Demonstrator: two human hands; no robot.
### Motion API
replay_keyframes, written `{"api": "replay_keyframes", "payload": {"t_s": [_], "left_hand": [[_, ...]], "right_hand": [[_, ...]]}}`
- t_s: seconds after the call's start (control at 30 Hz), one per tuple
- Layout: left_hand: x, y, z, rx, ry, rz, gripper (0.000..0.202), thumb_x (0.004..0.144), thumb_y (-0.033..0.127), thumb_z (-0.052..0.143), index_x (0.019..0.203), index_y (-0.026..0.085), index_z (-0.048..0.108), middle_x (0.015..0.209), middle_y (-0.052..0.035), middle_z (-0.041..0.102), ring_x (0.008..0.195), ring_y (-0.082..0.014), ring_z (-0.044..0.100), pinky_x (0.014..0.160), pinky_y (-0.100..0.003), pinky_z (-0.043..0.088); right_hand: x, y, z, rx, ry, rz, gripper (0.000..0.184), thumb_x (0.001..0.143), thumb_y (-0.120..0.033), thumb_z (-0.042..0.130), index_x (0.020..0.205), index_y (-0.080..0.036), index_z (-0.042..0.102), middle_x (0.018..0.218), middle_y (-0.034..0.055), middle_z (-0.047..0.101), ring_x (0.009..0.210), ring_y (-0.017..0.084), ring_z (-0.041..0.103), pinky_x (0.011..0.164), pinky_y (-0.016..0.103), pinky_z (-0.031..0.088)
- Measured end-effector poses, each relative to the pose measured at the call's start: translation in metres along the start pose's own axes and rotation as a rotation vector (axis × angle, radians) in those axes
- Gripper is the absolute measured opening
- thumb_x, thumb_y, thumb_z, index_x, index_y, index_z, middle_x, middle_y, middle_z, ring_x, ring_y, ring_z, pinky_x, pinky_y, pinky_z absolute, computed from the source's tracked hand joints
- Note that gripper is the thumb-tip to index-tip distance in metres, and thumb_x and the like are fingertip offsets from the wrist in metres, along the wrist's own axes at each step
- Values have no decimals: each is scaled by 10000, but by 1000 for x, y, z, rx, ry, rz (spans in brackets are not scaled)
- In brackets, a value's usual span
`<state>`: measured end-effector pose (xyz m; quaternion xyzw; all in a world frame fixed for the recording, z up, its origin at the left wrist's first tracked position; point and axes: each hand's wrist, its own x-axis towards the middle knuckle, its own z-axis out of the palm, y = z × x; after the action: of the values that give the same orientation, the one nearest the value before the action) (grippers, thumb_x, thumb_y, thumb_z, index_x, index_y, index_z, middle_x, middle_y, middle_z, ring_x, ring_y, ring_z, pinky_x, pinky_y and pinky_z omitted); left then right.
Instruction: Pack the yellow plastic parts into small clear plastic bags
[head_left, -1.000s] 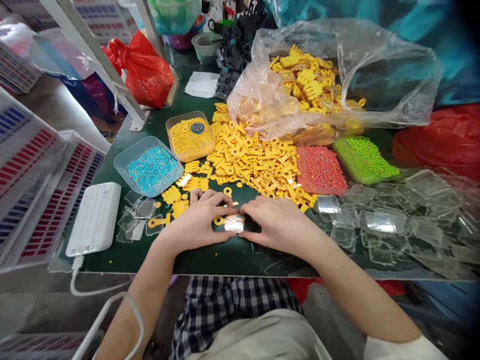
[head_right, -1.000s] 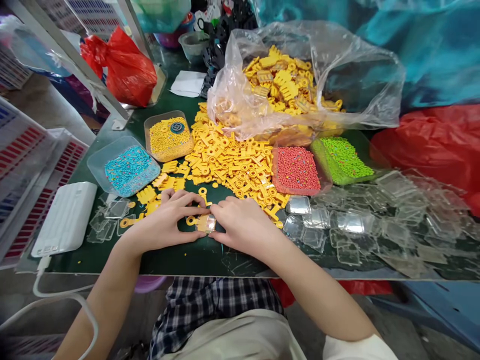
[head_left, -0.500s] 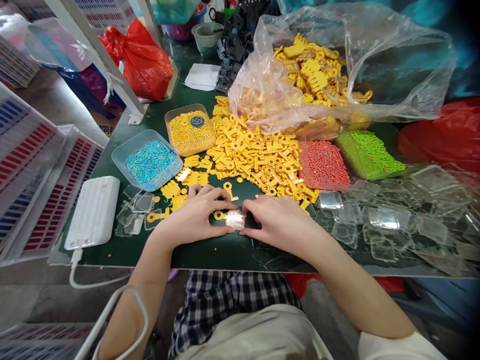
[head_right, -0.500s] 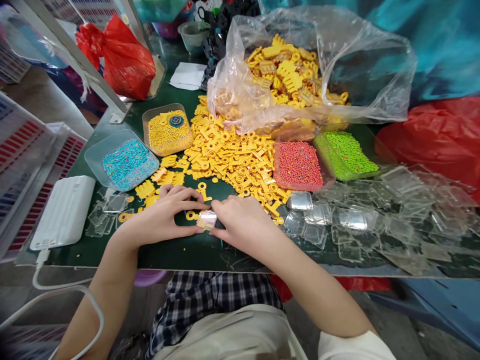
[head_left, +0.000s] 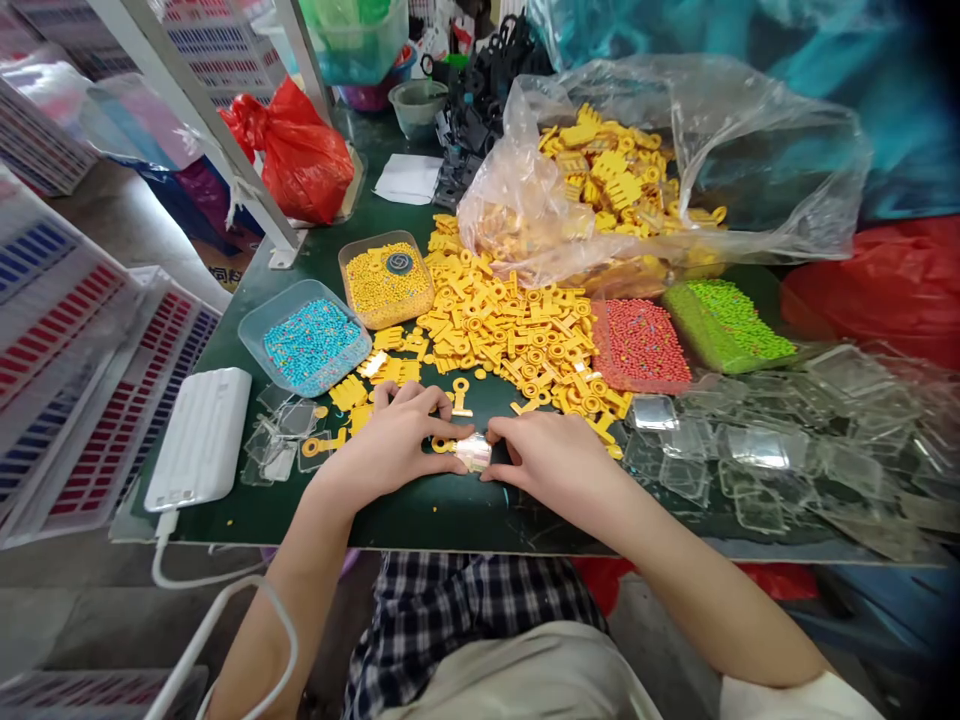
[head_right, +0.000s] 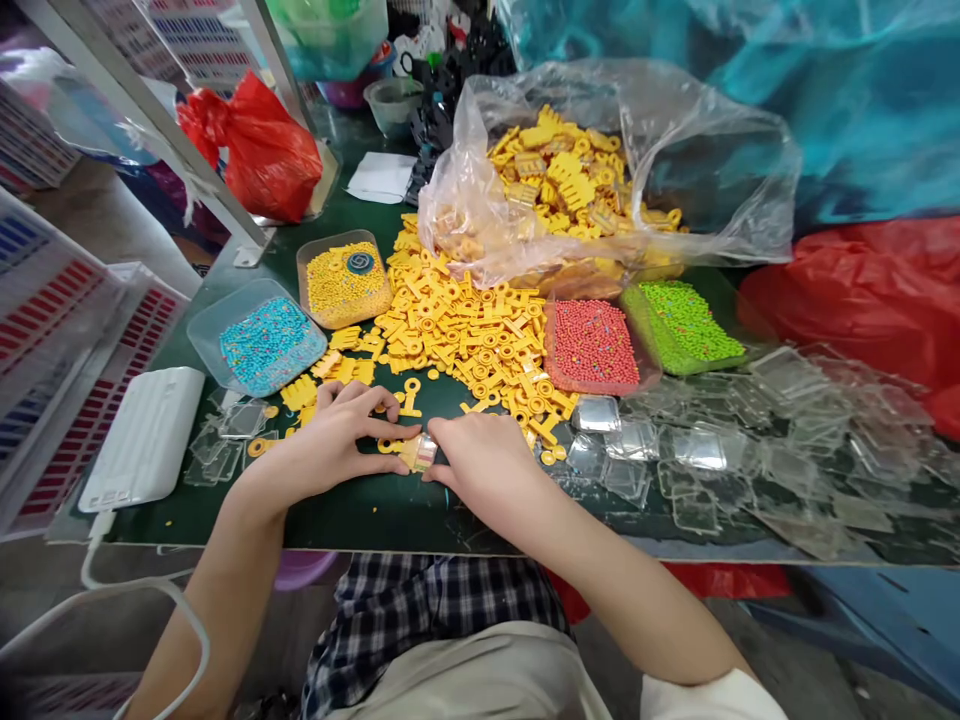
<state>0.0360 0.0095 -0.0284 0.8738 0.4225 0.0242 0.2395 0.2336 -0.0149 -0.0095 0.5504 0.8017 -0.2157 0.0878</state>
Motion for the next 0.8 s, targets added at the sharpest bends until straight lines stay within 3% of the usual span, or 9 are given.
{"api": "replay_keyframes", "payload": {"t_s": [0.13,0.27,0.37,0.47,0.57,0.63,0.7,0.8], "left_hand": [[0,1,1,8,24,27,319,768,482,751,1061,357,737,961,-11,575,953,-229,490,925,-426,290],[-1,2,3,0,71,80,338,735,425,792,1030,264,752,962,-32,598,937,-226,510,852,-359,397],[-3,1,4,-26,205,153,319,742,403,787,1020,252,747,964,-36,606,911,-211,530,818,-335,447],[-6,2,6,-58,387,232,344,767,445,758,1061,271,722,1016,-44,618,937,-211,552,853,-351,470],[-7,2,8,-72,484,244,524,744,528,747,1190,271,646,1097,-65,619,1021,-238,574,919,-385,470],[-6,1,8,-91,522,184,731,719,583,740,1336,257,523,1135,-82,612,1056,-256,582,929,-403,476],[-5,-1,7,-106,569,114,805,741,606,707,1399,226,439,1100,-88,621,1024,-255,599,892,-408,495],[-6,-2,7,-95,667,174,518,869,546,602,1258,205,565,980,-70,659,926,-223,629,836,-374,502]], "right_hand": [[1,2,0,125,18,10,246,764,-381,774,914,-226,654,742,-14,686,764,188,640,567,261,270],[0,2,-5,208,37,-42,265,749,-364,779,913,-214,636,785,-17,676,759,169,614,592,250,303],[-6,-3,-6,266,143,-101,274,799,-439,712,887,-197,618,839,2,667,790,166,603,634,251,345],[-13,-6,-2,358,212,-121,293,922,-458,536,825,-187,593,763,-1,634,718,149,576,603,246,358],[-13,5,-3,471,248,-130,293,960,-426,460,849,-185,584,743,-5,625,677,139,566,583,236,388],[-5,23,-16,444,365,-99,301,953,-432,463,833,-181,578,769,11,631,707,146,578,611,242,417],[10,45,-43,329,517,-39,353,949,-461,454,758,-184,562,734,22,613,704,159,576,613,254,424],[36,72,-95,204,826,185,326,971,-417,399,899,-172,601,849,84,651,805,212,603,676,309,455]]}}
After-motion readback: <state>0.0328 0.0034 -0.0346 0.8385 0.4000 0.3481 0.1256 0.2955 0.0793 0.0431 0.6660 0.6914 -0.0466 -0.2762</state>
